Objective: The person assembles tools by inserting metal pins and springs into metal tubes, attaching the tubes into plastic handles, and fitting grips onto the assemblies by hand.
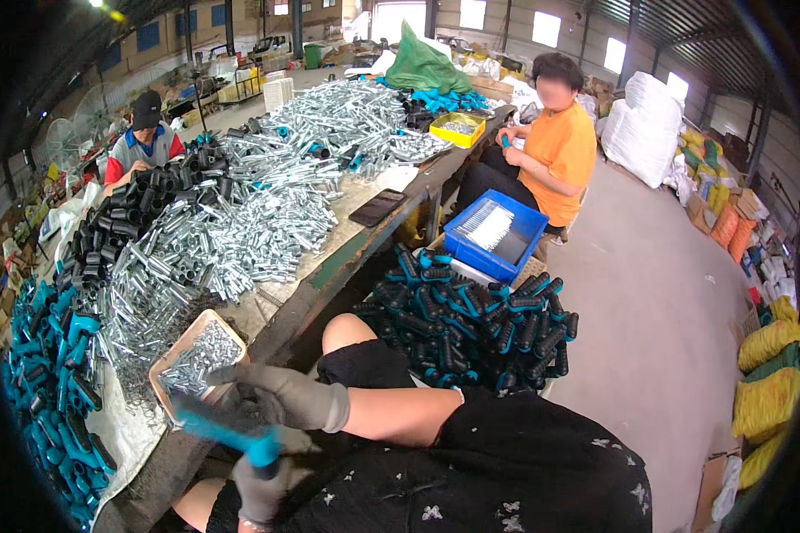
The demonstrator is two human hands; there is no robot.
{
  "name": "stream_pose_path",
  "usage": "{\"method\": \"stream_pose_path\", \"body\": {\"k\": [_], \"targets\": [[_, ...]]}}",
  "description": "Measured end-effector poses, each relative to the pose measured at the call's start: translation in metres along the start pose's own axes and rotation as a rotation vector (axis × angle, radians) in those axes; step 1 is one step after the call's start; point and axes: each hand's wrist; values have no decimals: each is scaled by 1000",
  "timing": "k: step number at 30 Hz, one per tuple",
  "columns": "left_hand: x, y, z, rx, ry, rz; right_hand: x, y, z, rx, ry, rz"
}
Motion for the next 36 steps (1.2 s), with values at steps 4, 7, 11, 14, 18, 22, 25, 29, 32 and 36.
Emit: {"method": "stream_pose_path", "body": {"k": [4, 7, 11, 14, 18, 22, 25, 29, 32, 36], "targets": [[-37, 22, -21, -256, 467, -476, -31, -2, -29, -330, 944, 276], [-43, 28, -8, -157, 679, -715, -27, 9, -57, -294, 1088, 441], [-38, 30, 4, 84, 414, -552, -18, 10, -57, 203, 426, 75], [-34, 31, 15, 215, 129, -419, -5, 13, -41, 162, 610, 90], [-29, 23, 6, 157, 95, -404, -21, 9, -17, -49, 1230, 138], [-35, 41, 22, -146, 531, -565, -36, -14, 37, -202, 1052, -387], [-47, 39, 25, -276, 599, -685, -61, -50, 93, -481, 1246, -671], [-42, 43, 46, -261, 766, -668, -86, -120, 134, -548, 1921, -641], [-45, 32, 53, -166, 741, -498, -101, -143, 158, -269, 2393, -535], [-41, 30, 48, -265, 796, -497, -106, -141, 173, -187, 2278, -491]]}}
Point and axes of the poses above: each hand's wrist, its own y-axis away from the middle knuckle, its own x-axis out of the palm, z = x × y, and after that the axes turned 15 degrees about -y, right-handed
